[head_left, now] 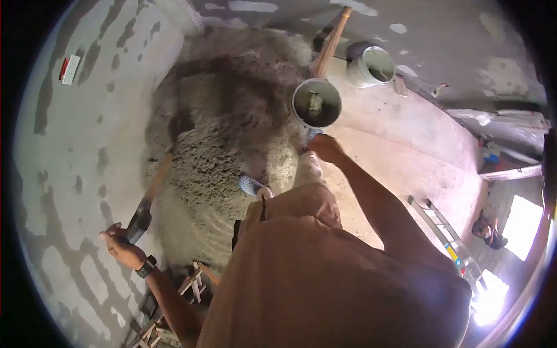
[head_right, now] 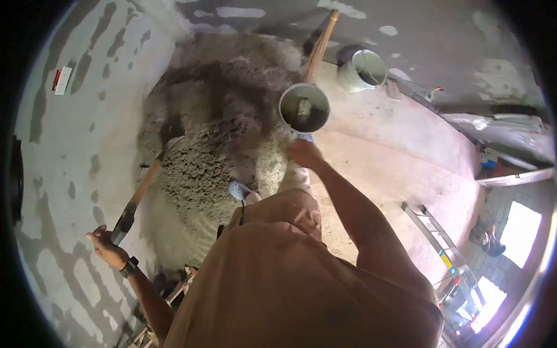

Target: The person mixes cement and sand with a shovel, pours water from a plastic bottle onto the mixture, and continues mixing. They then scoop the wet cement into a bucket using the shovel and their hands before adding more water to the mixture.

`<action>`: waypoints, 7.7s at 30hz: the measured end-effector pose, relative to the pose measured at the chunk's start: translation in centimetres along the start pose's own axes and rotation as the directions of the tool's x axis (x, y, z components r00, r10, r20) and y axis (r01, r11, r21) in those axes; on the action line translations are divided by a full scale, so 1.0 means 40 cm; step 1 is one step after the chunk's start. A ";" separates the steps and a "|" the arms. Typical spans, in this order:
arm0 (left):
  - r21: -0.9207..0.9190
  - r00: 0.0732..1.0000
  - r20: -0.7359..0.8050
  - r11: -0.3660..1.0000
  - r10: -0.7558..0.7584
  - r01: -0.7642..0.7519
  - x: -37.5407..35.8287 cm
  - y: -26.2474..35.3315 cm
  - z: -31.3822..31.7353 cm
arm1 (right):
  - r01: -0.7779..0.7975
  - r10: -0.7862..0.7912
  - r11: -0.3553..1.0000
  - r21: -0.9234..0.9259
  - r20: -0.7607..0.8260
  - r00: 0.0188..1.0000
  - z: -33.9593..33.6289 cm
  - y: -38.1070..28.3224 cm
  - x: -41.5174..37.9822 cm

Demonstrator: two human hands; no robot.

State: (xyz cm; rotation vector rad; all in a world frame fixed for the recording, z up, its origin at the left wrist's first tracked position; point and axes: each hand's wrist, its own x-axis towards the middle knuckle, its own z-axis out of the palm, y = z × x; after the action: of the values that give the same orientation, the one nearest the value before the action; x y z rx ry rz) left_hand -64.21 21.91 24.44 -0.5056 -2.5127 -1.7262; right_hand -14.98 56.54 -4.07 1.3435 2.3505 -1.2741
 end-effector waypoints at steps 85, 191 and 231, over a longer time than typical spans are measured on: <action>-0.478 0.524 0.635 0.821 0.568 -0.312 0.253 0.191 1.461 | 0.240 -0.443 0.885 -0.398 -0.878 0.178 -1.200 -1.282 0.087; -0.042 0.820 0.551 0.987 0.153 -0.157 -0.181 -0.515 1.081 | 0.296 -0.325 0.945 -0.136 -0.359 0.875 -0.368 -1.013 0.125; 0.143 0.979 0.193 0.986 0.060 -0.089 0.353 -0.913 0.617 | 0.589 -0.549 0.772 -0.239 0.216 0.807 0.125 -1.540 0.338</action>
State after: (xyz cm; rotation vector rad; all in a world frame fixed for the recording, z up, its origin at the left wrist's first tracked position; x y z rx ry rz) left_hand -84.86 36.09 -14.48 -0.7738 -2.6847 -1.5124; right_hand -71.36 46.83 22.95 0.4338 2.8122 -1.0118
